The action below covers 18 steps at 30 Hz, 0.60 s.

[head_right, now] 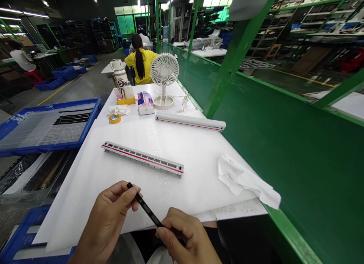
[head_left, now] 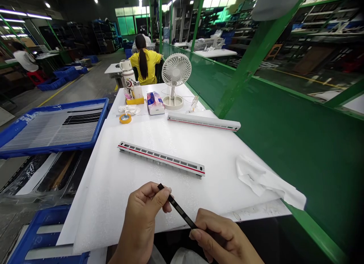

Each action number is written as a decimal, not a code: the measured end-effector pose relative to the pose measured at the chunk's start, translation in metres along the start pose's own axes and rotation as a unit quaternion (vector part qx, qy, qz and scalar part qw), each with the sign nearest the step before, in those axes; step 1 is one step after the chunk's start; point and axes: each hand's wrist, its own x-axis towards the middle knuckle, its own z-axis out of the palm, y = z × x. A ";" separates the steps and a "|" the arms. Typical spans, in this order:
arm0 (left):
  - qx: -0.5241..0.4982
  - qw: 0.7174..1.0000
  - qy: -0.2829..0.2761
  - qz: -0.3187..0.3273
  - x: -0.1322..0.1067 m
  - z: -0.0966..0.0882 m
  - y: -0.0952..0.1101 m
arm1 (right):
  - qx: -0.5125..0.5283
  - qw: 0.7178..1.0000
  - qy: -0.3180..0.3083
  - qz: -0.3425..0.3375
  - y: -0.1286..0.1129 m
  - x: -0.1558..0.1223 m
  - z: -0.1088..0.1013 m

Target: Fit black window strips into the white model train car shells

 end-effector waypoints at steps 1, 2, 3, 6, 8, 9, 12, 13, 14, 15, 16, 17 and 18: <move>-0.006 1.000 -0.006 -0.005 0.000 0.001 -0.002 | 0.013 1.000 -0.004 0.006 0.001 0.000 0.000; -0.010 1.000 -0.019 -0.012 -0.001 0.001 -0.004 | 0.026 1.000 -0.008 0.012 0.002 0.001 0.000; -0.009 0.999 -0.034 -0.019 -0.001 0.002 -0.007 | 0.035 0.999 -0.008 0.016 0.003 0.001 0.001; 0.023 0.997 -0.064 -0.027 -0.002 0.004 -0.017 | 0.046 0.999 0.000 0.013 0.009 0.003 0.003; 0.043 0.997 -0.060 -0.021 -0.002 0.005 -0.023 | 0.058 0.998 0.000 0.008 0.011 0.004 0.006; 0.048 0.997 -0.056 -0.017 -0.002 0.005 -0.024 | 0.066 0.998 -0.001 0.010 0.012 0.005 0.007; 0.067 0.997 -0.050 -0.007 -0.002 0.004 -0.026 | 0.081 0.996 0.000 0.029 0.011 0.005 0.010; 0.079 0.996 -0.044 -0.001 -0.002 0.004 -0.025 | 0.081 0.996 -0.001 0.036 0.011 0.005 0.010; 0.094 0.995 -0.037 0.005 -0.002 0.003 -0.025 | 0.086 0.995 -0.004 0.045 0.011 0.004 0.010; 0.108 0.994 -0.028 0.013 -0.002 0.002 -0.024 | 0.094 0.994 -0.007 0.053 0.012 0.003 0.009; 0.122 0.992 -0.019 0.021 -0.002 0.002 -0.024 | 0.103 0.993 -0.011 0.058 0.013 0.002 0.007; 0.130 0.991 -0.011 0.028 -0.002 0.001 -0.023 | 0.111 0.992 -0.011 0.061 0.015 0.001 0.006; 0.135 0.990 -0.006 0.032 -0.001 0.001 -0.022 | 0.114 0.992 -0.006 0.061 0.017 0.000 0.004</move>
